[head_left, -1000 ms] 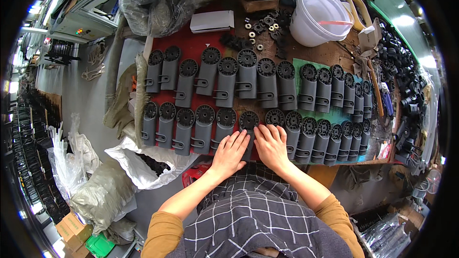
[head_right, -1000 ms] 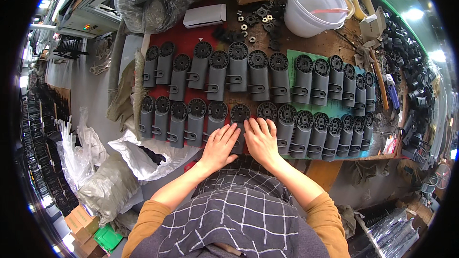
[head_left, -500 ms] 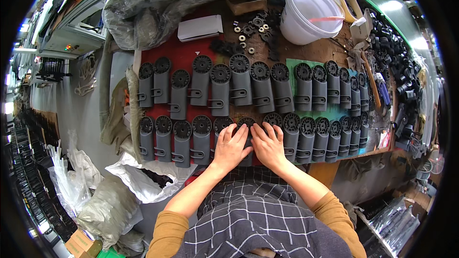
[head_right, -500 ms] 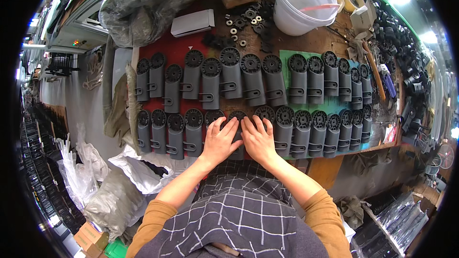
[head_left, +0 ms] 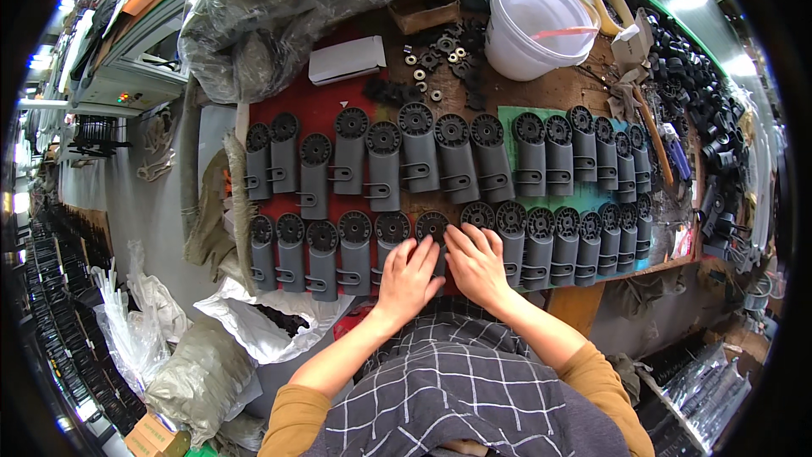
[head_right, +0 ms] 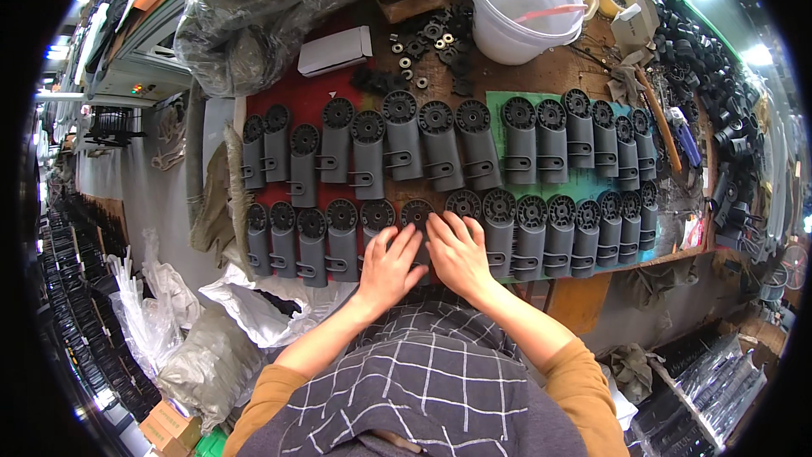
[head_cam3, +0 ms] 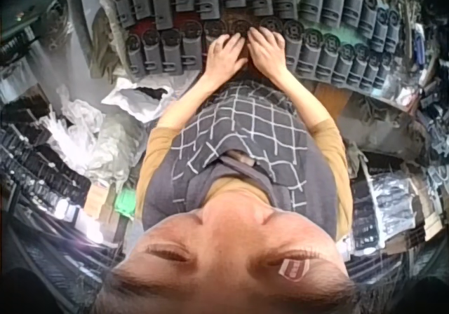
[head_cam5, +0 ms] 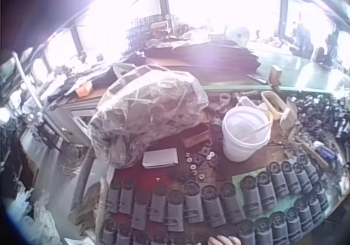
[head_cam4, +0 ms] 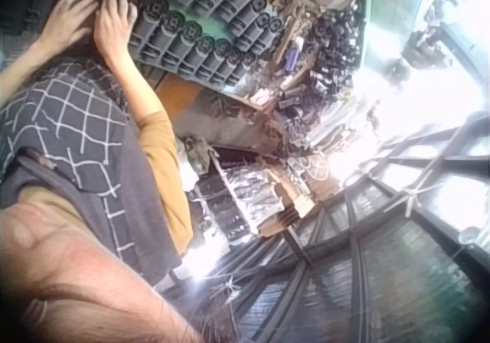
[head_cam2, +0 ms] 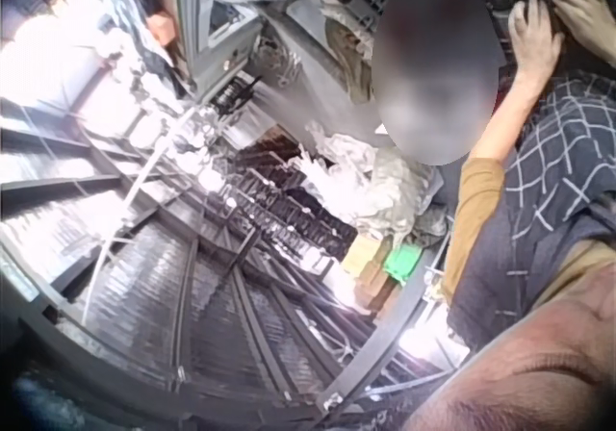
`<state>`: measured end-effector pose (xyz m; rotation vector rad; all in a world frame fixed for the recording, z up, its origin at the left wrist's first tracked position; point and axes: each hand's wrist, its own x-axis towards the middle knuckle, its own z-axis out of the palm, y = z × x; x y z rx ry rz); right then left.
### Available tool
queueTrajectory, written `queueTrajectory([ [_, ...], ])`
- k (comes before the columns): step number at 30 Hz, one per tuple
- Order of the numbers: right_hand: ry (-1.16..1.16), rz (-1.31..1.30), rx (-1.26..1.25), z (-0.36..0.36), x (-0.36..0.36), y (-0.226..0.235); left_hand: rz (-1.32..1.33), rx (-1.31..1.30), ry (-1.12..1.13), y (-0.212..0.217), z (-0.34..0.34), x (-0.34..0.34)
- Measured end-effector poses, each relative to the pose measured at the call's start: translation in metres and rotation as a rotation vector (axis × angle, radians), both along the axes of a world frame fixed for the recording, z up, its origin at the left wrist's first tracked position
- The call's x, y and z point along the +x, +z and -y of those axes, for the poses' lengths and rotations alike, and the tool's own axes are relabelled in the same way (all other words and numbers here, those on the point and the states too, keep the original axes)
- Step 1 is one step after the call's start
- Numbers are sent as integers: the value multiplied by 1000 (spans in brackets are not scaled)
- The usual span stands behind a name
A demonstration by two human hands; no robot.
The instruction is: The person assembles small wheel components by inserting bearings and washers into gray plastic housings. They use a toothbrush to clean parts, retrieve metal washers from a bag, and apply hot glue with a glue gun to secure components. The person repeatedly handles multiple housings and small metal parts on a cluttered workbench.
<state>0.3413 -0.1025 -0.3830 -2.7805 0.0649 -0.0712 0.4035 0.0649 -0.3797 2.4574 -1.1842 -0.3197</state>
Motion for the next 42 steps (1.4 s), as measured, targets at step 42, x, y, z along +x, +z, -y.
queueTrajectory([
  [42,-9,281,129,177,179,-37,-59,-161,364,22,30,2],
])
